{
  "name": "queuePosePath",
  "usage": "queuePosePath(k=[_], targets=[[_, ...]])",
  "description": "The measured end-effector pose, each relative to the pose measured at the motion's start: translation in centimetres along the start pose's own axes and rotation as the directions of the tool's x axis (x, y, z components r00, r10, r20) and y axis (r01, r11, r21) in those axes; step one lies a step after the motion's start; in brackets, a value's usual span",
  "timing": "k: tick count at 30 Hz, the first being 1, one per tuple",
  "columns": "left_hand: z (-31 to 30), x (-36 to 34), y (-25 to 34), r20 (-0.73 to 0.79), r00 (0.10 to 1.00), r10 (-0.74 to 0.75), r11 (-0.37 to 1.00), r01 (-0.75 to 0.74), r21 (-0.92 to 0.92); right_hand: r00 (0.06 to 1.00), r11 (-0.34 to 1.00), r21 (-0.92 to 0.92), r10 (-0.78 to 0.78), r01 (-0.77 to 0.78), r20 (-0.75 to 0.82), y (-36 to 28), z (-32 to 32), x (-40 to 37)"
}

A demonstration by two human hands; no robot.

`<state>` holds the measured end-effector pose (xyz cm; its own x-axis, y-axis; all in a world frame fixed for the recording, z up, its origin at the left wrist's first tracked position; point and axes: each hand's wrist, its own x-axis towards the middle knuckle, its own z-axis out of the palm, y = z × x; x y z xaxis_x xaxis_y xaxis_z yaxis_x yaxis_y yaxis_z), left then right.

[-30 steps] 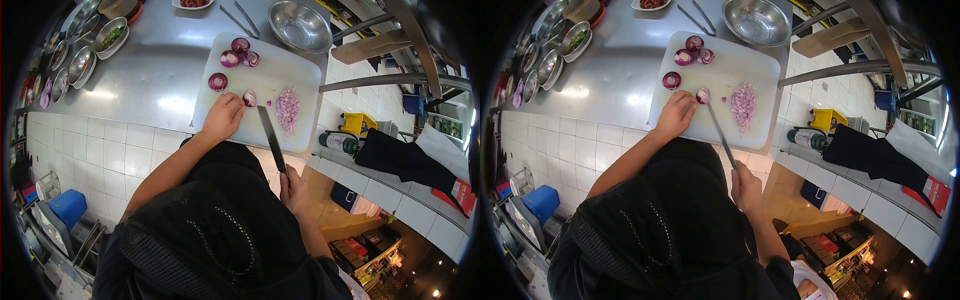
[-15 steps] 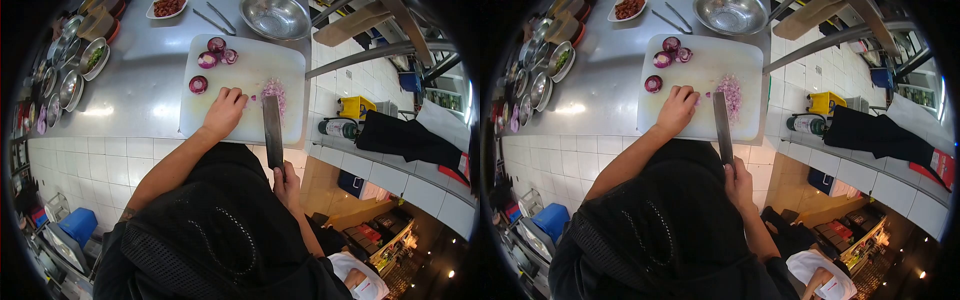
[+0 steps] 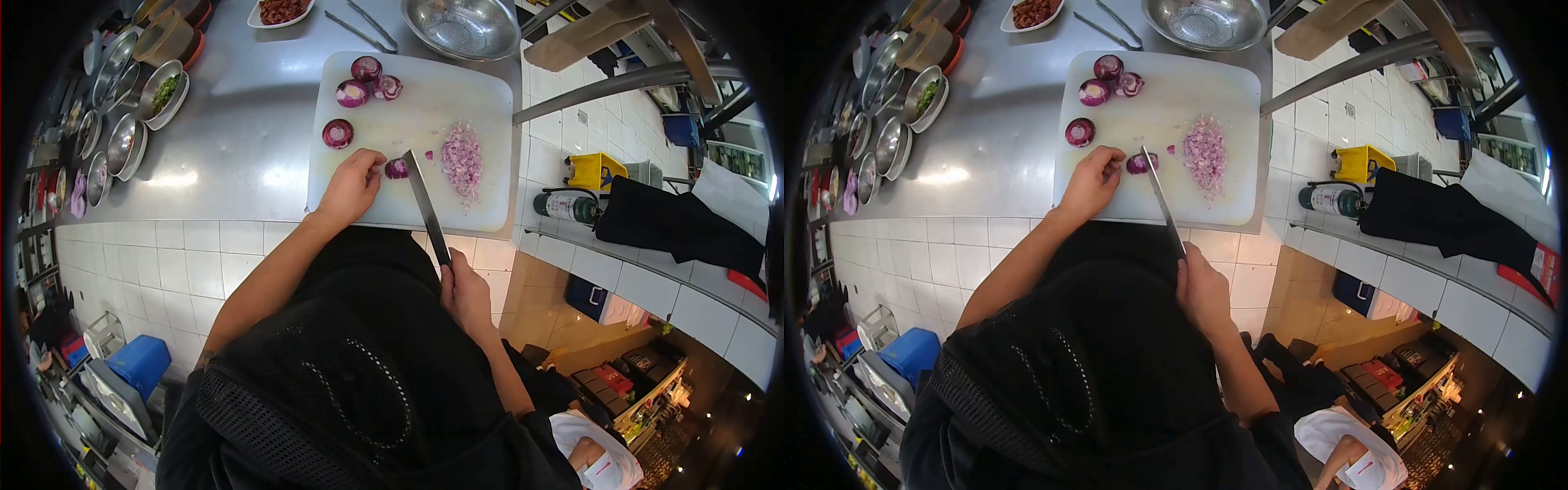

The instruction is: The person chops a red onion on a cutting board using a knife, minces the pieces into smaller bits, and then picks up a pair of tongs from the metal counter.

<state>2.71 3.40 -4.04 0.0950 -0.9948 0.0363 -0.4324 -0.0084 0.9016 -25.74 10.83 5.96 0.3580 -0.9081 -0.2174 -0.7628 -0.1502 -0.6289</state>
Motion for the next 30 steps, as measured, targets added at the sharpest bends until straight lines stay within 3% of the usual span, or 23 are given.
queuePosePath(k=[6,10,11,14,16,23,28,30], targets=[[0.7,0.1,-0.3,-0.113,0.993,-0.034,0.998,0.027,-0.064,0.999,0.999,-0.052,0.0,-0.002,-0.046,-1.1,0.8,-0.6],[0.5,0.3,-0.1,-0.158,0.987,-0.021,0.999,0.017,-0.027,0.996,0.991,-0.133,0.04,-0.028,0.084,-0.7,1.4,0.0],[0.4,0.5,0.1,-0.156,0.988,-0.018,0.999,0.014,-0.028,0.984,0.983,-0.175,0.079,-0.051,0.157,-0.6,1.5,0.2],[0.3,0.7,0.3,-0.123,0.992,0.026,0.999,-0.031,-0.035,0.987,0.983,-0.173,0.082,-0.057,0.141,-1.5,1.1,0.0],[0.6,1.2,0.2,-0.044,0.979,0.199,0.969,-0.19,0.157,0.991,0.983,-0.175,0.08,-0.06,0.109,-1.9,1.2,-0.3],[0.6,1.1,0.0,0.013,0.989,0.149,0.976,-0.149,0.157,0.995,0.987,-0.13,0.095,-0.096,-0.014,-2.7,1.3,-1.7],[0.7,1.4,0.6,-0.03,0.981,0.191,0.98,-0.188,0.061,0.988,0.979,-0.162,0.135,-0.122,0.072,-3.5,0.4,-0.9],[0.6,1.8,0.4,0.031,0.973,0.227,0.969,-0.229,0.093,0.987,0.978,-0.173,0.136,-0.12,0.081,-3.9,-0.3,-1.2]])
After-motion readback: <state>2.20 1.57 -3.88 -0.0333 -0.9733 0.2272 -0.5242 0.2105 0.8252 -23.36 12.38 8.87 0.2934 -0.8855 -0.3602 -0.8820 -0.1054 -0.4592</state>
